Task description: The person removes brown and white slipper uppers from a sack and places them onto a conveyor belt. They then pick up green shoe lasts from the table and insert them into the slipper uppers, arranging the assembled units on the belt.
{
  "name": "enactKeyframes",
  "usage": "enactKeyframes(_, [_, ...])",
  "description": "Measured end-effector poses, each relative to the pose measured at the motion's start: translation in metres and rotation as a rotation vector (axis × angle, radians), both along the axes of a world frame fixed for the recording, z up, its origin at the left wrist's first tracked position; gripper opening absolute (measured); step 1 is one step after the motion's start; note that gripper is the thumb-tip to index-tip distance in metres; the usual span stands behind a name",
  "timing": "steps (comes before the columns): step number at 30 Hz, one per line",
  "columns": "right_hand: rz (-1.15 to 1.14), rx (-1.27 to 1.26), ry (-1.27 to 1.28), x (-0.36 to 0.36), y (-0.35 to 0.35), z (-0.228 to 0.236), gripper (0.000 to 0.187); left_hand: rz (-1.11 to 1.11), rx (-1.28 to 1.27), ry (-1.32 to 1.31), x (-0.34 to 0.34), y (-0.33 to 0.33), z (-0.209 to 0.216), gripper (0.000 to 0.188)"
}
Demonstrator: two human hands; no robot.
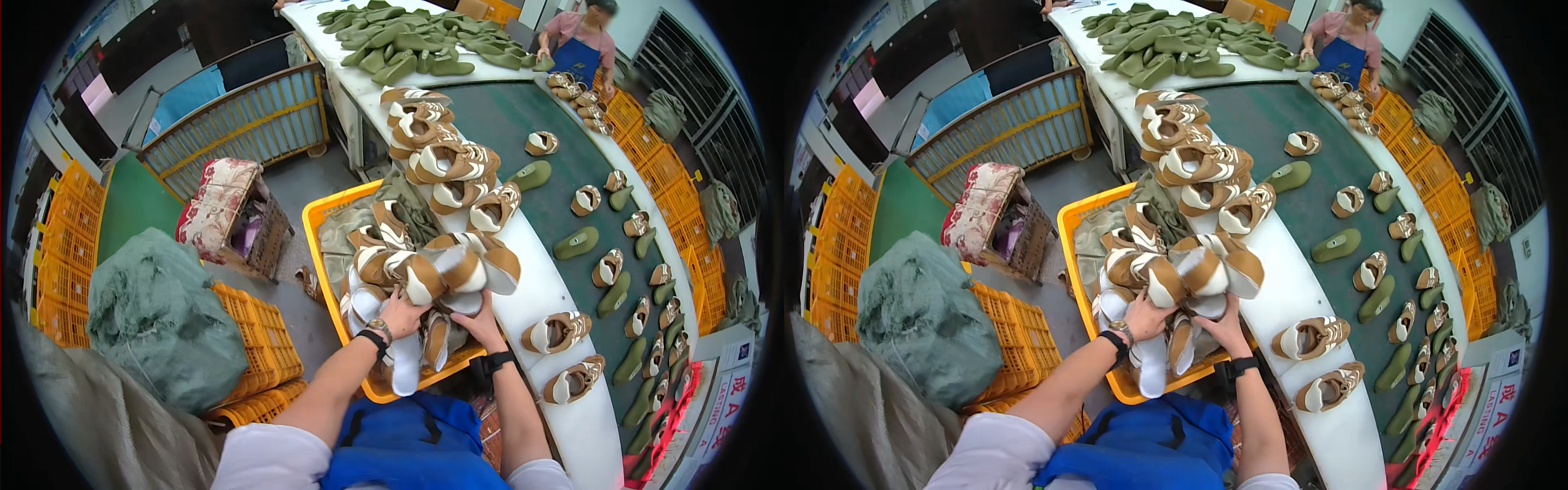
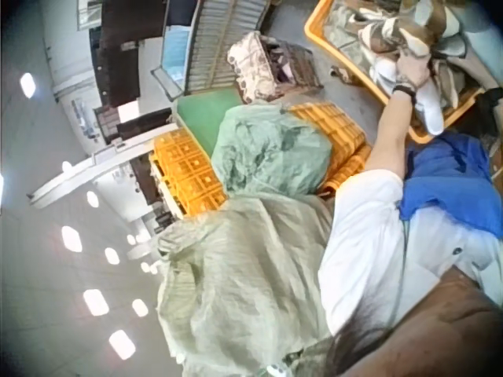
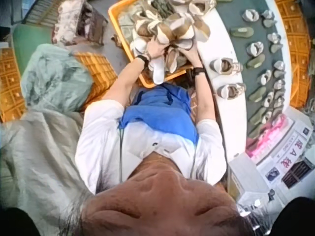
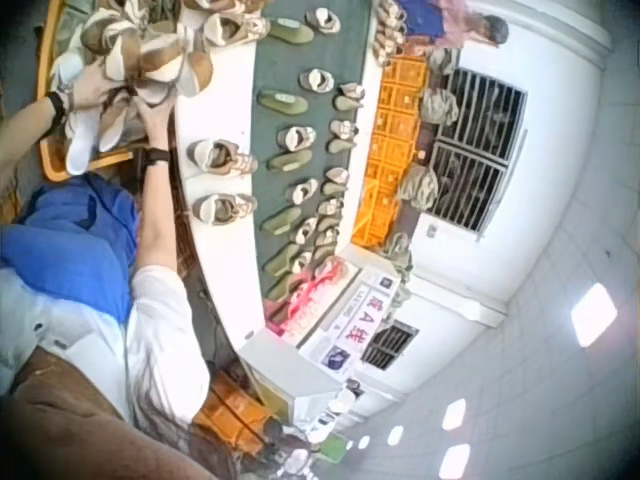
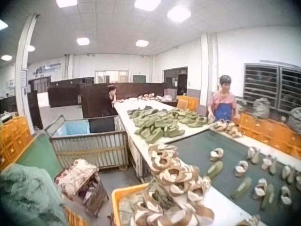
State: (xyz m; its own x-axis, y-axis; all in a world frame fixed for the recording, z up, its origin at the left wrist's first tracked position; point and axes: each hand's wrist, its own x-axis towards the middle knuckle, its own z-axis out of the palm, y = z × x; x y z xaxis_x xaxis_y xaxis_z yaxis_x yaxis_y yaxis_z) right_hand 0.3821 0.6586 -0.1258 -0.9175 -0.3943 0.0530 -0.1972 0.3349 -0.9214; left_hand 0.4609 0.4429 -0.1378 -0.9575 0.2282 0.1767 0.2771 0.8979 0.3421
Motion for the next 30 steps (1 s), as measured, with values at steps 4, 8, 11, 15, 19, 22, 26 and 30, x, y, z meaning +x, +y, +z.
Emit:
enactKeyframes(4, [-0.135, -0.123, -0.313, 0.017, 0.027, -0.008, 0.086, -0.236, 0.050, 0.029, 0.043, 0.007, 0.002, 0.011])
enactKeyframes(8, [0.056, -0.099, -0.375, 0.037, 0.048, -0.025, 0.066, -0.177, 0.099, 0.016, 0.073, 0.002, 0.007, 0.014])
enactKeyframes(11, [0.019, -0.177, -0.651, 0.056, 0.082, -0.012, 0.060, -0.084, 0.186, -0.014, 0.092, -0.002, 0.013, 0.013])
enactKeyframes(15, [-0.306, -0.558, -0.879, 0.088, 0.104, 0.028, 0.079, 0.049, 0.382, 0.015, 0.108, -0.019, 0.026, 0.009])
enactKeyframes(19, [-0.388, -0.471, -0.682, 0.109, 0.089, 0.054, 0.097, 0.347, 0.566, 0.108, 0.105, -0.081, 0.010, 0.005])
enactKeyframes(22, [-0.313, -0.016, -0.488, 0.102, 0.061, 0.035, 0.065, 0.863, 0.867, 0.084, 0.088, -0.163, -0.048, 0.009])
enactKeyframes(26, [-0.327, 0.107, -0.387, 0.084, 0.033, -0.026, 0.041, 1.197, 0.744, -0.341, 0.082, -0.276, -0.171, 0.022])
enactKeyframes(30, [-0.487, 0.483, 0.049, 0.085, 0.048, -0.053, 0.043, 1.281, 0.486, -0.792, 0.085, -0.341, -0.290, 0.044])
